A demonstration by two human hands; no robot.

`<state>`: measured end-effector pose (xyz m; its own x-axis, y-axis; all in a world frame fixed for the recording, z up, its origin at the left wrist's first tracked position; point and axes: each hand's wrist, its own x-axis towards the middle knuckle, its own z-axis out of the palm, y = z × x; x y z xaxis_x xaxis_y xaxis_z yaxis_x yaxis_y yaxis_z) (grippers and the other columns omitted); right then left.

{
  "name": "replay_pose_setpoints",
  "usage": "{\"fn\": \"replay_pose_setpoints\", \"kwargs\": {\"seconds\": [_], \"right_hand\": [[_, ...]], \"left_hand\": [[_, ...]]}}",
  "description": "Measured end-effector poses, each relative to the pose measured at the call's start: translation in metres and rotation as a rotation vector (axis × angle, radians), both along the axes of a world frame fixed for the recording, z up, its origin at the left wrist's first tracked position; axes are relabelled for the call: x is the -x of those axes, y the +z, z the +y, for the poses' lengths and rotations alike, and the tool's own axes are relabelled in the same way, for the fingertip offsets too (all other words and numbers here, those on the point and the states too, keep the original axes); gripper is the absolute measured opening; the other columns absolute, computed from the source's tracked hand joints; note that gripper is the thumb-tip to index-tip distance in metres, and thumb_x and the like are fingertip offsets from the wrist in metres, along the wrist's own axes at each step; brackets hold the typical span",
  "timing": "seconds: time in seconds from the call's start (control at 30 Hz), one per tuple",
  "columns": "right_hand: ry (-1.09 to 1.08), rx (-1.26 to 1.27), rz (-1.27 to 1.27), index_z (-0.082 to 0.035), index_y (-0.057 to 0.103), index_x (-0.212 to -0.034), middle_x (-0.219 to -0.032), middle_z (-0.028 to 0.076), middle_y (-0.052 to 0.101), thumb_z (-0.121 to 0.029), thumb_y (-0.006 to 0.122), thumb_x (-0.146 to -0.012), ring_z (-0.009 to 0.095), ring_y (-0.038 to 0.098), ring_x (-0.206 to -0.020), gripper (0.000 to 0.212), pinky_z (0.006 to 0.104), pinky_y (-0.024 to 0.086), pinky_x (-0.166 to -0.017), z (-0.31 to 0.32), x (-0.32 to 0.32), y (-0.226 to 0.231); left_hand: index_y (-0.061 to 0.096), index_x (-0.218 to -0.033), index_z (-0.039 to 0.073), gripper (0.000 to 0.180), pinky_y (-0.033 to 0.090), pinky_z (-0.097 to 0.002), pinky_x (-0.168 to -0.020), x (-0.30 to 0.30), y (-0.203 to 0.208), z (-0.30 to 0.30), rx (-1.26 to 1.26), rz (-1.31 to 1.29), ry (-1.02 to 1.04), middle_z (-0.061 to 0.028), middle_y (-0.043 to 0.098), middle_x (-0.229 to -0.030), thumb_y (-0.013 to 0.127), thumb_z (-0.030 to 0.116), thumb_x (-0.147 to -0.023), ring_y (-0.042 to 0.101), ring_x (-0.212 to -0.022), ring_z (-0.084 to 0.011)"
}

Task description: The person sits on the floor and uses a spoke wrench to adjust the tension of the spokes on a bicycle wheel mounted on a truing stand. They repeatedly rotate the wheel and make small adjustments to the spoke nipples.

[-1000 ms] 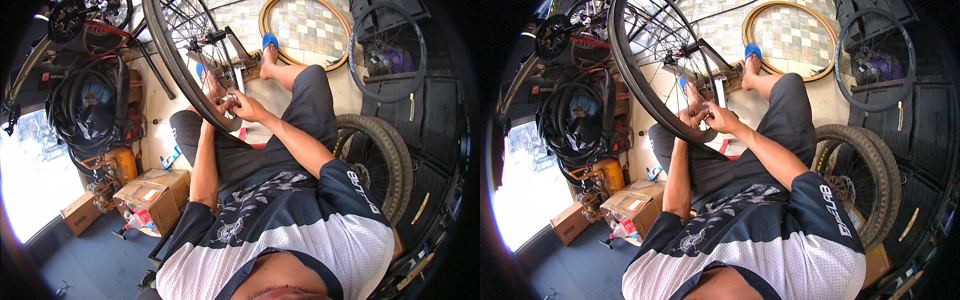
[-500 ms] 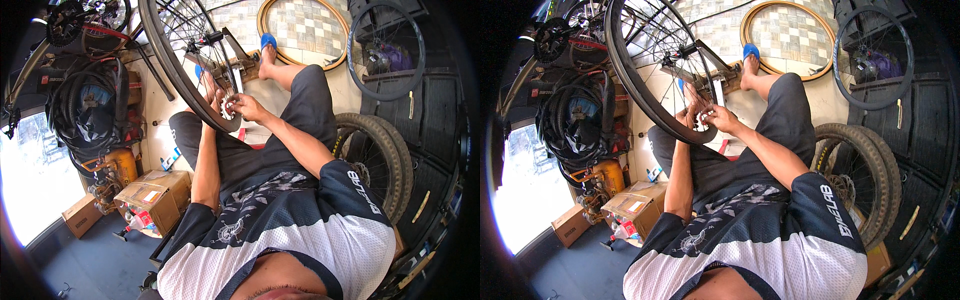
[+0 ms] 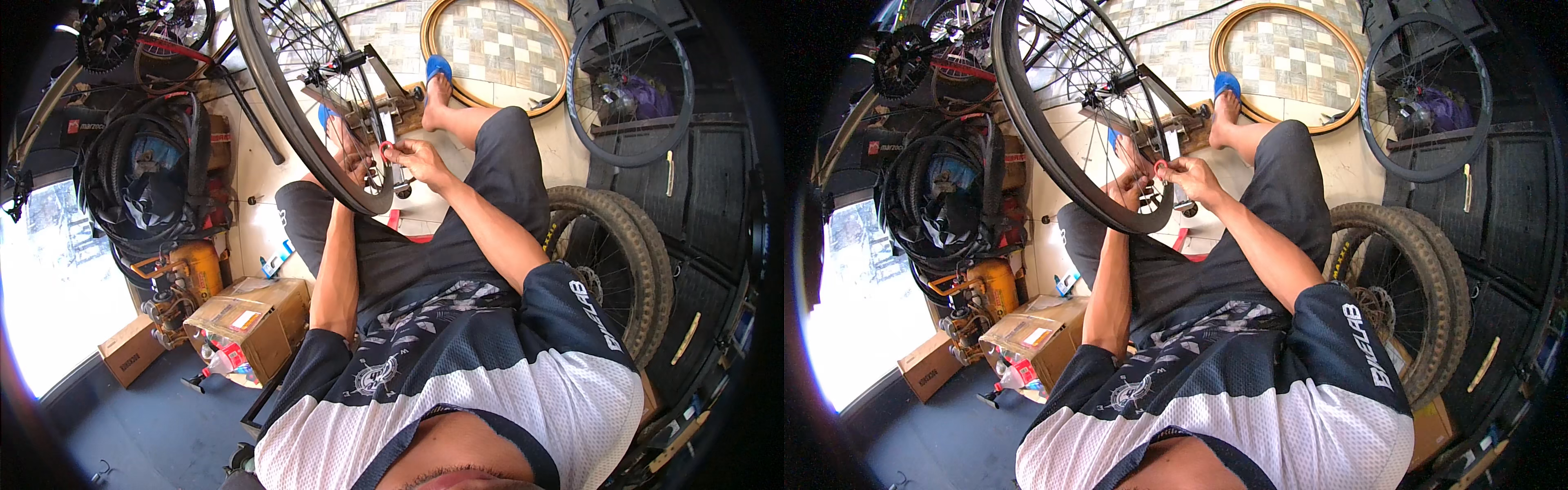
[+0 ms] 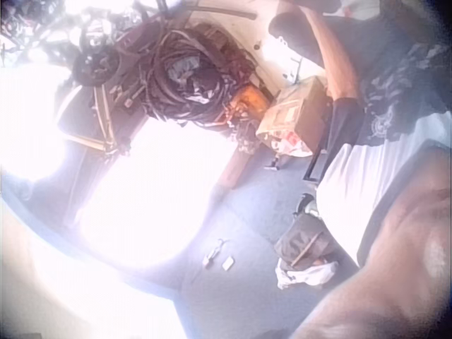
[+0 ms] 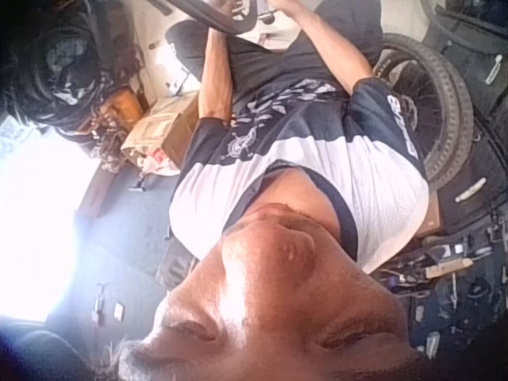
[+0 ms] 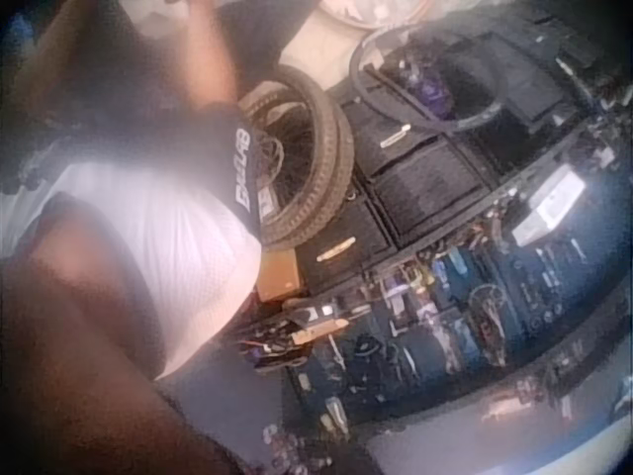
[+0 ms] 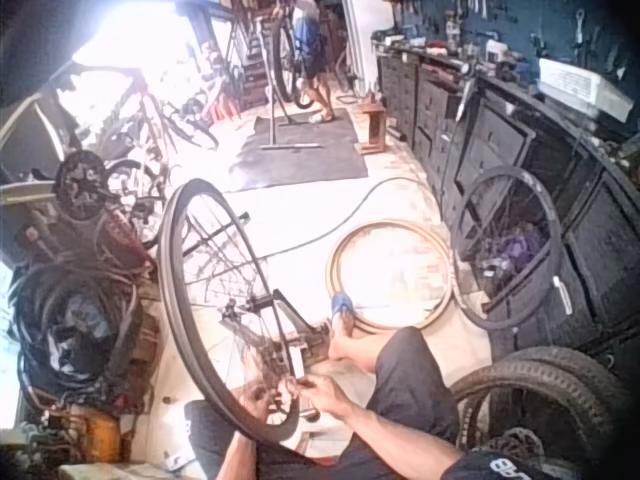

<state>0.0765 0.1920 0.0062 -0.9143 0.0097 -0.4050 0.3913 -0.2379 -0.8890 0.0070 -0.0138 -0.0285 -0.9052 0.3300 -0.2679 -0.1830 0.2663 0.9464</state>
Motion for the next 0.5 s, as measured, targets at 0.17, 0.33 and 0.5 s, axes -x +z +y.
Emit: {"fn": "replay_pose_setpoints", "kwargs": {"seconds": [0.17, 0.33, 0.5], "right_hand": [[0.105, -0.342, 0.069, -0.001, 0.078, -0.099, -0.089, 0.013, 0.078, -0.033, 0.079, -0.091, 0.017, 0.073, -0.08, 0.033, 0.0331, 0.054, -0.074, -0.007, 0.005, -0.029], [0.194, -0.122, 0.09, 0.002, 0.076, -0.103, -0.089, 0.013, 0.078, -0.026, 0.077, -0.093, 0.018, 0.073, -0.077, 0.03, 0.0319, 0.054, -0.072, -0.019, 0.005, -0.033], [0.267, -0.354, 0.232, 0.0, 0.074, -0.11, -0.093, 0.017, 0.078, -0.03, 0.079, -0.091, 0.023, 0.075, -0.082, 0.036, 0.0351, 0.056, -0.075, -0.016, 0.004, -0.003]], "left_hand": [[0.069, -0.12, 0.002, 0.034, 0.059, -0.0291, -0.064, -0.001, 0.015, -0.011, 0.088, -0.099, 0.025, -0.0063, 0.075, -0.095, 0.075, 0.027, -0.099, 0.074, -0.085, -0.0158], [0.069, -0.117, 0.002, 0.035, 0.059, -0.0281, -0.062, -0.002, 0.015, -0.015, 0.055, -0.031, -0.02, -0.0053, 0.075, -0.095, 0.075, 0.031, -0.099, 0.073, -0.082, -0.0146], [0.069, -0.115, 0.002, 0.033, 0.058, -0.0271, -0.06, -0.002, 0.014, -0.016, 0.14, -0.054, -0.039, -0.0038, 0.072, -0.091, 0.075, 0.031, -0.099, 0.069, -0.076, -0.0123]]}}
